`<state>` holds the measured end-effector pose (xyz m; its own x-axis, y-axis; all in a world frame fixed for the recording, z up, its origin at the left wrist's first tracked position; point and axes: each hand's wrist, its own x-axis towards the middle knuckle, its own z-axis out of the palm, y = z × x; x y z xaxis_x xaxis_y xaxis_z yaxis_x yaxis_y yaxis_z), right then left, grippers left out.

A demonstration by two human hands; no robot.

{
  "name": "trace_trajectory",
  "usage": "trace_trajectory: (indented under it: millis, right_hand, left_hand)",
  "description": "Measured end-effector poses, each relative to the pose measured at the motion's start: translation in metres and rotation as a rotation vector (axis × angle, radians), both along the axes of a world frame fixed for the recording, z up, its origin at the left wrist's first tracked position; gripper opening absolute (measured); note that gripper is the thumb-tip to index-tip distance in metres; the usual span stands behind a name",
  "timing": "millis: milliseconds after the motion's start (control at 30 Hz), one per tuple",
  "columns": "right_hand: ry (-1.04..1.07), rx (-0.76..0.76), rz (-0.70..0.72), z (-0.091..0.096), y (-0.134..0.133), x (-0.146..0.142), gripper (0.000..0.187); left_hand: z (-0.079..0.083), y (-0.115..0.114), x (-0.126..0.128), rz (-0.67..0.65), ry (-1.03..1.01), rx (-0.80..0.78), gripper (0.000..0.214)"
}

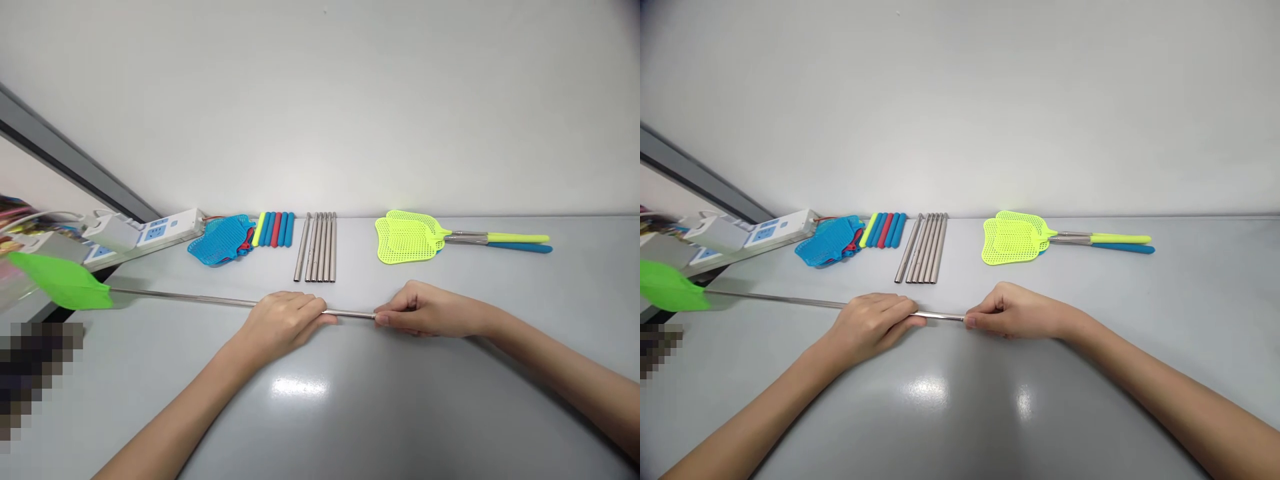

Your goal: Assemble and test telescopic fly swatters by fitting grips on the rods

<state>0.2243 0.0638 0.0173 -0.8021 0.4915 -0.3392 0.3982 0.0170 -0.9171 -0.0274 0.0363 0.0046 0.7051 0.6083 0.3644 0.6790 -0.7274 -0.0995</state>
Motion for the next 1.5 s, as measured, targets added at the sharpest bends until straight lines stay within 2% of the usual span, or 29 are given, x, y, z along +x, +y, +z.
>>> trace_trajectory:
  millis: [900,1500]
  right_hand:
    - [0.000,-0.007,0.010,0.001,0.003,0.000,0.040]
    - [0.003,-0.006,0.018,0.001,0.003,0.000,0.041]
  left_hand:
    - [-0.004,0.007,-0.015,0.005,0.003,-0.077,0.029]
    - [0.000,0.004,-0.020,0.011,0.004,-0.038,0.032]
